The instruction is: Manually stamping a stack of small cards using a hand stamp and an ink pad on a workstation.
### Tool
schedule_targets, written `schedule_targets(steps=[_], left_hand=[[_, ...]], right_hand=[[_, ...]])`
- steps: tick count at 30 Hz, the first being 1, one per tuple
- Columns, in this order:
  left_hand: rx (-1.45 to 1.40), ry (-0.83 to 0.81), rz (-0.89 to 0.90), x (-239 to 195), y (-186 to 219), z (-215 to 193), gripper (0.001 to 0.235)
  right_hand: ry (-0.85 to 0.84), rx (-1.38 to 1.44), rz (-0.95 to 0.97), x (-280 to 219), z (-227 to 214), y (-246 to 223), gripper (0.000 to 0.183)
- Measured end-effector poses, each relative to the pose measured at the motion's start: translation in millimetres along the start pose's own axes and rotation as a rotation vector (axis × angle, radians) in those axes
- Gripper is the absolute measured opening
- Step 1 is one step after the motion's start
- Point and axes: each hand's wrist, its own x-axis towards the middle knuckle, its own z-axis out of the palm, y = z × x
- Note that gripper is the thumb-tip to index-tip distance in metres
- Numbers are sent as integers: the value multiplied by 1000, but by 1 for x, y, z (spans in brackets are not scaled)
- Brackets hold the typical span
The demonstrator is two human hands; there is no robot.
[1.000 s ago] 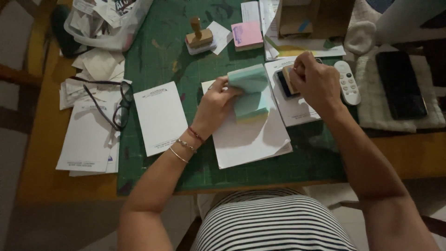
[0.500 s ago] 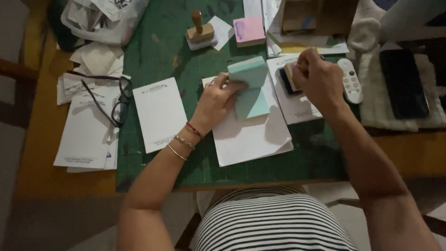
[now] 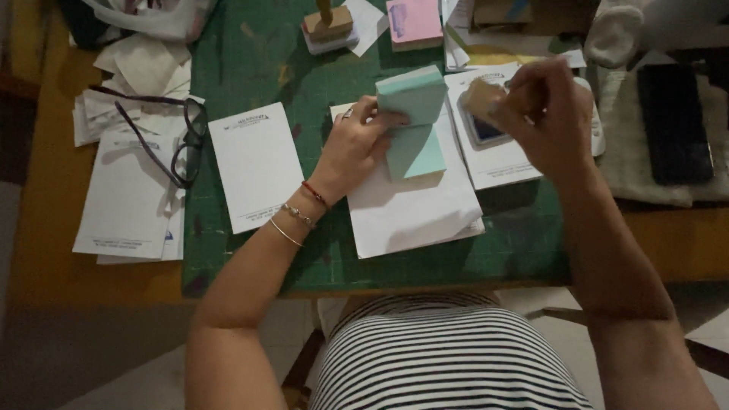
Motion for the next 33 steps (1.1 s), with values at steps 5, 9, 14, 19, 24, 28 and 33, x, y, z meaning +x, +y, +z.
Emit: schedule_targets(steps=[5, 9, 14, 19, 24, 28, 33], left_hand=[[21, 9, -14, -3, -24, 17, 46], [-10, -24, -38, -2, -21, 13, 47], [-29, -28, -35, -2, -24, 13, 46], [-39, -32, -38, 0, -16, 7, 44], [-36, -31, -49, 1, -13, 6, 40], [-45, -22, -3, 1, -19, 10, 43], [14, 8, -25, 2, -20, 14, 45]], right_hand=[[-153, 258, 46, 1, 27, -25, 33], [-379, 38, -118, 10, 49, -51, 33], [-501, -75, -137, 20, 56, -61, 27], [-517, -129, -175, 19, 60, -53, 30], [-492, -109, -180, 14, 74, -44, 30], [-455, -120, -191, 2, 83, -32, 28], [-429, -155, -223, 2, 79, -37, 23]])
